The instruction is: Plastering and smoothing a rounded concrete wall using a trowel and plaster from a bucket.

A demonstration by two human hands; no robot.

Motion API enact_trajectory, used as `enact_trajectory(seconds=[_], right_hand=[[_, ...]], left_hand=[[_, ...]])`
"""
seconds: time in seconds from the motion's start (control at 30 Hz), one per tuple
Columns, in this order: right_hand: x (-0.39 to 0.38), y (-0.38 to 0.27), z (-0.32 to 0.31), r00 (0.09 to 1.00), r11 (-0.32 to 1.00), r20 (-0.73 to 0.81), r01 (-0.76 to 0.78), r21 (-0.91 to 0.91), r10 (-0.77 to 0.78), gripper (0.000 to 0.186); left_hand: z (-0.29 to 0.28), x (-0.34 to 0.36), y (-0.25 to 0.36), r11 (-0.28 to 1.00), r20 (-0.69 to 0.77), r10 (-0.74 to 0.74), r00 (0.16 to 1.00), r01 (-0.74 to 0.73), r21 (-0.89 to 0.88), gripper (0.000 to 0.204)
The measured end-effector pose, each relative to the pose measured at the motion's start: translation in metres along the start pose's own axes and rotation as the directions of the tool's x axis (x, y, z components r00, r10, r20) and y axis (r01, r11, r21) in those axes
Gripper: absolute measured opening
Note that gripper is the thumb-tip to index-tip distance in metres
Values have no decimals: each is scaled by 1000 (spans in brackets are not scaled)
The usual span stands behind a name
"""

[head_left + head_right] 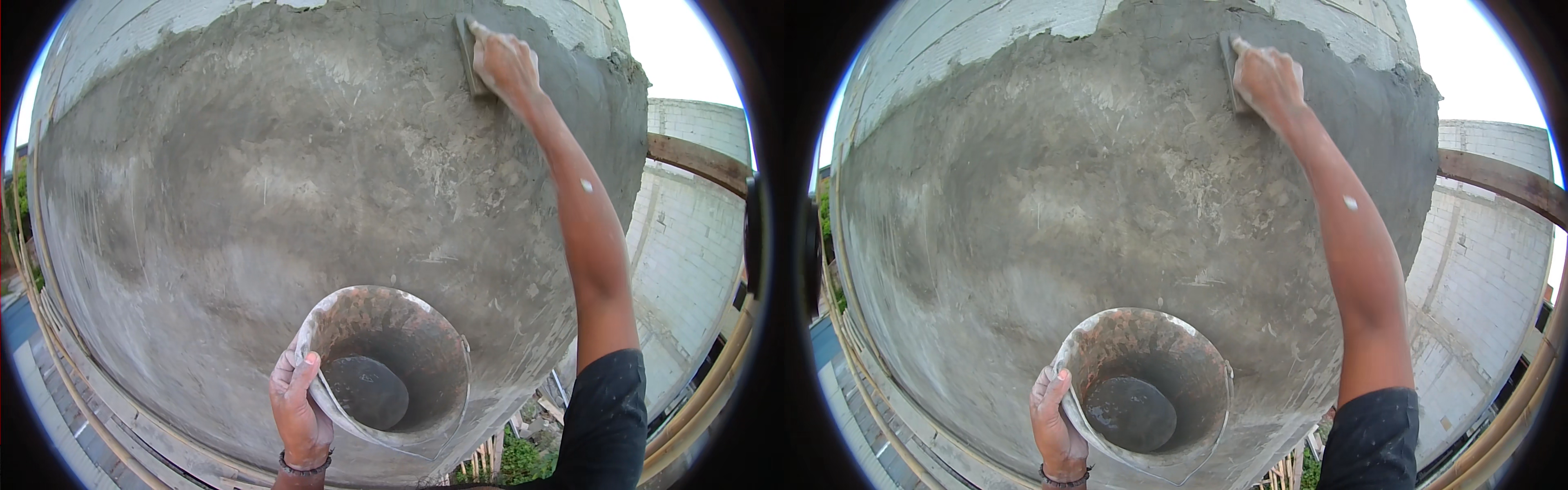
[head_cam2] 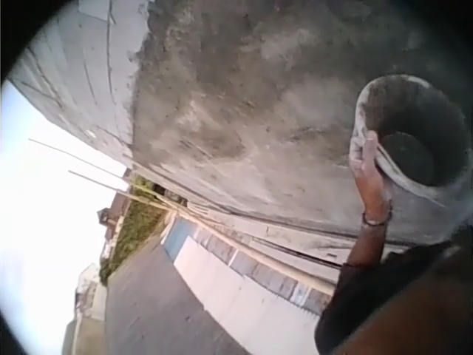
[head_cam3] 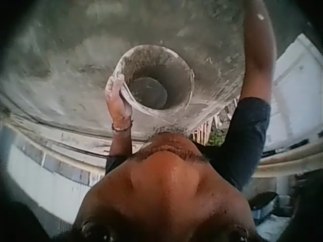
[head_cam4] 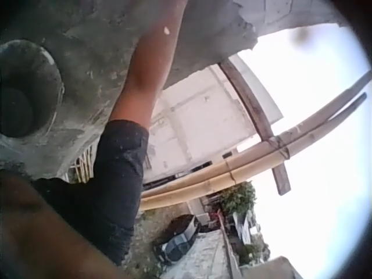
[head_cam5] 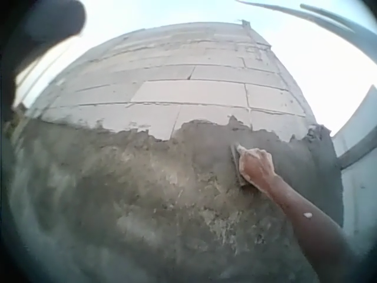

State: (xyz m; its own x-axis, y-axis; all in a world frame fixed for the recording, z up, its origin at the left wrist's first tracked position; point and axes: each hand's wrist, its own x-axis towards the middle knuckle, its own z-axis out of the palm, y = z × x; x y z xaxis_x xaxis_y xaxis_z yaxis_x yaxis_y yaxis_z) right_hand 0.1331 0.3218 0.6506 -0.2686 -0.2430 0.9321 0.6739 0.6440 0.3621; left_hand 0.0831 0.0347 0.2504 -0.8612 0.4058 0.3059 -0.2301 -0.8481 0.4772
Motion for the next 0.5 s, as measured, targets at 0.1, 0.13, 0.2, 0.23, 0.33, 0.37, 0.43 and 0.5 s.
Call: enact_trajectory(seconds=[0.1,0.13,0.2,0.23,0.33,0.37,0.43,0.5], right_hand=[[60,19,18,995,997,-67,-75,-35,73,45],[71,22,26,990,997,-129,-67,-37,62,44],[73,20,28,989,999,-147,-29,-15,26,44],[72,22,27,986,1000,-165,9,-7,-10,43],[28,-2,16,998,996,-20,67,52,-66,45],[10,0,7,996,994,14,91,67,-92,44],[-26,-20,-14,959,991,257,99,86,-118,43],[-69,-41,-29,879,972,416,201,123,-234,42]], left_hand=[[-5,-2,-3,1000,-23,12,1000,-12,6,17],[-5,-2,-3,1000,-34,17,999,-17,14,16],[-5,-3,-1,999,-46,19,999,-18,27,16],[-5,-1,-2,999,-44,33,999,-32,25,16],[-3,2,4,997,-32,66,997,-65,34,16],[0,2,4,996,1,77,997,-77,35,17],[-2,2,5,995,-9,81,997,-81,54,17],[-6,0,9,991,-28,111,993,-108,77,18]])
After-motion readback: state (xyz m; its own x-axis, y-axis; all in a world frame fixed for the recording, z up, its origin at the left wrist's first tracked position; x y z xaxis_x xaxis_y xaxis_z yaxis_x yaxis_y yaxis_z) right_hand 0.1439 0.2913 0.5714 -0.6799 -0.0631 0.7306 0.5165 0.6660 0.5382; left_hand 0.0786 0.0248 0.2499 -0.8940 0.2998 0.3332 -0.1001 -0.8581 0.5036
